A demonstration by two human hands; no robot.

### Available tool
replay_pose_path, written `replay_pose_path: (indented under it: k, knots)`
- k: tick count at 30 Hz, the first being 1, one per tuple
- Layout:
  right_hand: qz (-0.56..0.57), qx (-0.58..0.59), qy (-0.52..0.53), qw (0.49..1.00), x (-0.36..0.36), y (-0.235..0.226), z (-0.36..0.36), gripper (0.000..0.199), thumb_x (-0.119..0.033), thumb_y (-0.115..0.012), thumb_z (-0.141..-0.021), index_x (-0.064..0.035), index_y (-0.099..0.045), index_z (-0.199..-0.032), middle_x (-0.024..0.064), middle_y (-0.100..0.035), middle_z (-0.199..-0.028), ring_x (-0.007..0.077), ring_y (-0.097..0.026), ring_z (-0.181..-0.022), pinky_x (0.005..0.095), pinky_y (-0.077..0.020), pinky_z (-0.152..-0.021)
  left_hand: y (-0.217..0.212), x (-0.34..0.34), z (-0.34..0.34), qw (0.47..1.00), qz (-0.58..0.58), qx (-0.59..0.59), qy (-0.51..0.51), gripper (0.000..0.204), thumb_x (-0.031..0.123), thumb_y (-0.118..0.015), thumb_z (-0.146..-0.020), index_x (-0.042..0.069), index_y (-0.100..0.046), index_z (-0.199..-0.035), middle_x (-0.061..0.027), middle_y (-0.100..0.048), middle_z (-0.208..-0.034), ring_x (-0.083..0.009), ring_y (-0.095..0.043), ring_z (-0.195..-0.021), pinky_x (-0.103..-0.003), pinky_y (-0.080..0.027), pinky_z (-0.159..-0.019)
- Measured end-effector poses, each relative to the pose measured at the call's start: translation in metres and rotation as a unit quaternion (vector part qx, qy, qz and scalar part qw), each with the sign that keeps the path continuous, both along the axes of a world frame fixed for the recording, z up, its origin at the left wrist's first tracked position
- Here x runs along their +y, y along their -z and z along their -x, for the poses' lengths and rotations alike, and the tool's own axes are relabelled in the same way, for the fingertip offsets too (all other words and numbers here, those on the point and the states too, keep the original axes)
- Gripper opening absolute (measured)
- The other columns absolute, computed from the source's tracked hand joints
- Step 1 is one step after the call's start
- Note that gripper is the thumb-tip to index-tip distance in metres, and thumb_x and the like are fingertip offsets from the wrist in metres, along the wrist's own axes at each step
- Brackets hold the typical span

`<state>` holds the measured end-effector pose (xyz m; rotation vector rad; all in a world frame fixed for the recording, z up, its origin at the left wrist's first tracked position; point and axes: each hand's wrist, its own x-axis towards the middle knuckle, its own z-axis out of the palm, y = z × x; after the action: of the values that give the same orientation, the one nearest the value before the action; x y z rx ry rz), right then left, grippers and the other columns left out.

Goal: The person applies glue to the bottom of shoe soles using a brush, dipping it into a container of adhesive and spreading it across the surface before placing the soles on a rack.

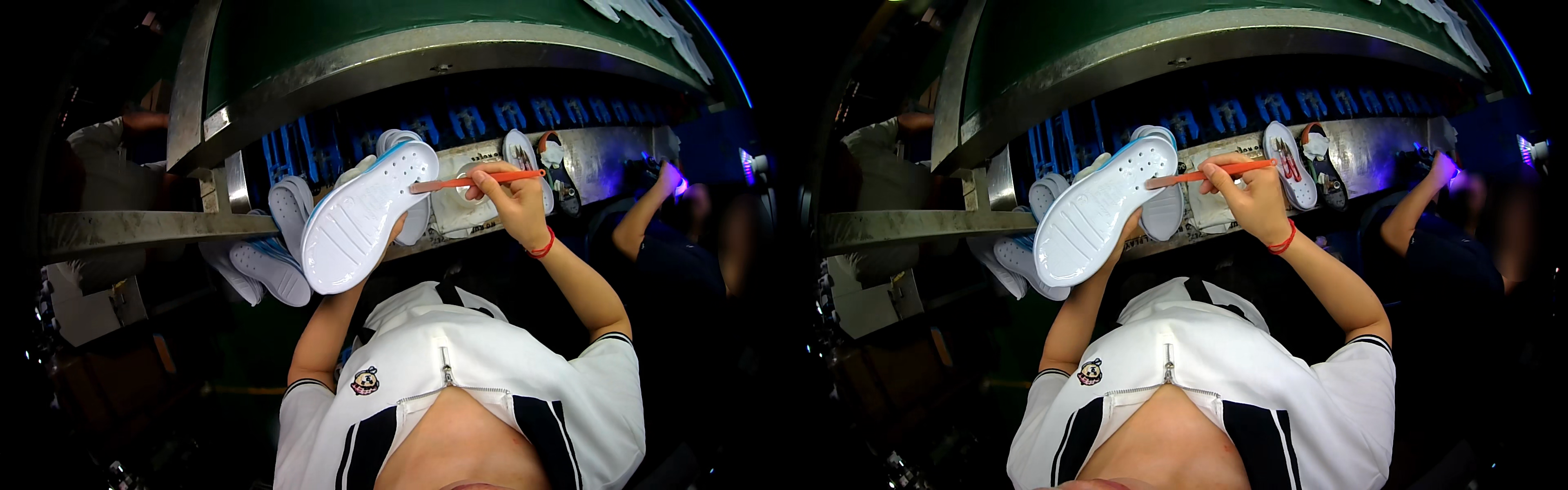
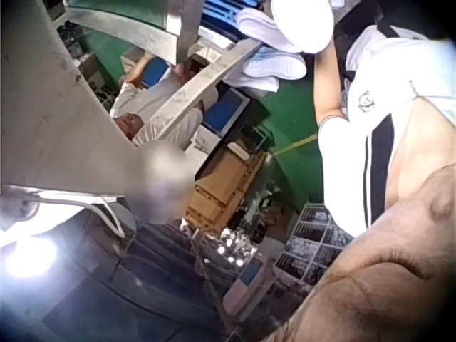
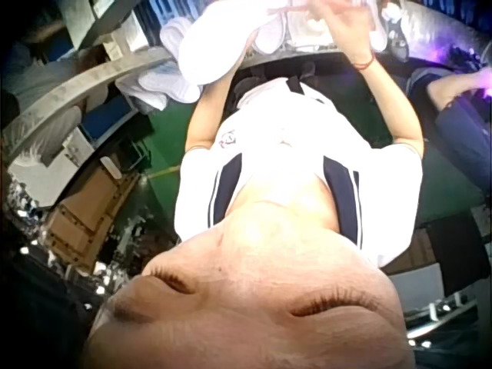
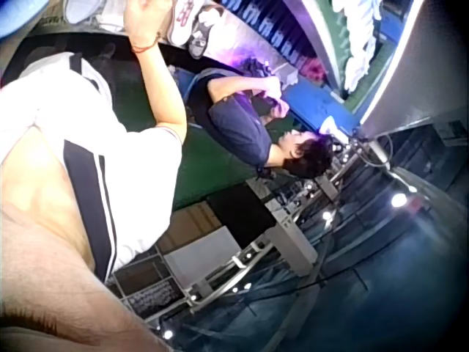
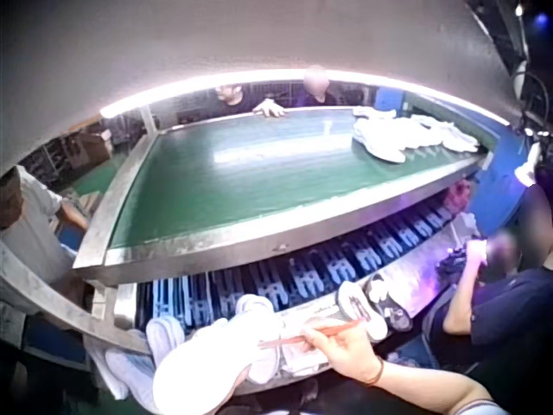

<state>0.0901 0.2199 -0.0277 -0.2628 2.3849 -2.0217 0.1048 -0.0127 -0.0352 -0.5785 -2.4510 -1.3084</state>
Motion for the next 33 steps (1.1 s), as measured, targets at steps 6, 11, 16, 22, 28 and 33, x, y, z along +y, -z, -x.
replay_pose_path:
  k: [6,11,16,22,28,33]
  knots:
    - [0.118,-0.028,-0.038,0.992,-0.027,-0.017,-0.02,0.017,-0.01,-0.054,-0.09,0.0052,-0.061,-0.094,0.0096,-0.065,-0.075,0.0137,-0.062,-0.07,0.0232,-0.0484,-0.066,0.027,0.0,0.009,0.963,-0.237,-0.118,0.058,0.068,0.022,-0.071,-0.076,0.01,-0.036,-0.133,-0.0104,-0.044,-0.131,-0.0223,-0.049,-0.117,-0.035,-0.04,-0.101]
    - [0.218,0.055,0.103,0.969,-0.006,-0.037,-0.023,0.016,-0.007,-0.051,-0.091,0.0053,-0.06,-0.097,0.0104,-0.064,-0.079,0.0146,-0.062,-0.072,0.024,-0.0479,-0.07,-0.015,0.036,0.064,0.976,-0.215,0.024,0.017,0.053,0.008,-0.064,-0.081,0.005,-0.04,-0.128,-0.0093,-0.048,-0.123,-0.0164,-0.05,-0.109,-0.03,-0.042,-0.091]
    - [0.229,0.067,0.143,0.96,0.02,-0.056,-0.022,0.02,-0.011,-0.05,-0.092,0.0055,-0.061,-0.096,0.0112,-0.065,-0.074,0.0141,-0.061,-0.069,0.0237,-0.0474,-0.069,-0.098,-0.01,0.322,0.899,-0.438,-0.03,-0.008,0.037,-0.013,-0.066,-0.07,-0.002,-0.056,-0.104,-0.0118,-0.056,-0.107,-0.0283,-0.055,-0.103,-0.041,-0.052,-0.087]
    - [0.189,-0.028,0.174,0.966,0.044,-0.005,-0.05,0.021,-0.012,-0.051,-0.091,0.0056,-0.061,-0.096,0.0105,-0.065,-0.075,0.0138,-0.061,-0.067,0.0234,-0.0471,-0.066,-0.11,0.025,0.227,0.975,-0.21,0.059,0.042,0.05,0.005,-0.069,-0.078,-0.001,-0.042,-0.12,-0.0107,-0.054,-0.108,-0.013,-0.059,-0.072,-0.02,-0.046,-0.061]
    - [0.162,-0.108,0.204,0.959,0.04,0.035,-0.08,0.022,-0.015,-0.053,-0.091,0.0058,-0.061,-0.095,0.0093,-0.064,-0.074,0.0121,-0.058,-0.066,0.0213,-0.0443,-0.064,0.02,-0.068,0.085,0.808,0.473,0.006,0.352,0.017,0.024,-0.066,-0.074,0.011,-0.061,-0.083,-0.0065,-0.056,-0.085,-0.0239,-0.056,-0.084,-0.033,-0.049,-0.068]
    - [0.194,-0.151,0.205,0.947,0.038,0.052,-0.077,0.024,-0.016,-0.052,-0.091,0.0056,-0.061,-0.095,0.0089,-0.064,-0.075,0.0111,-0.058,-0.066,0.0201,-0.0428,-0.063,0.097,-0.157,0.072,0.678,0.658,-0.033,0.326,0.016,0.019,-0.064,-0.064,0.013,-0.067,-0.078,-0.0045,-0.058,-0.087,-0.0223,-0.053,-0.09,-0.031,-0.043,-0.079]
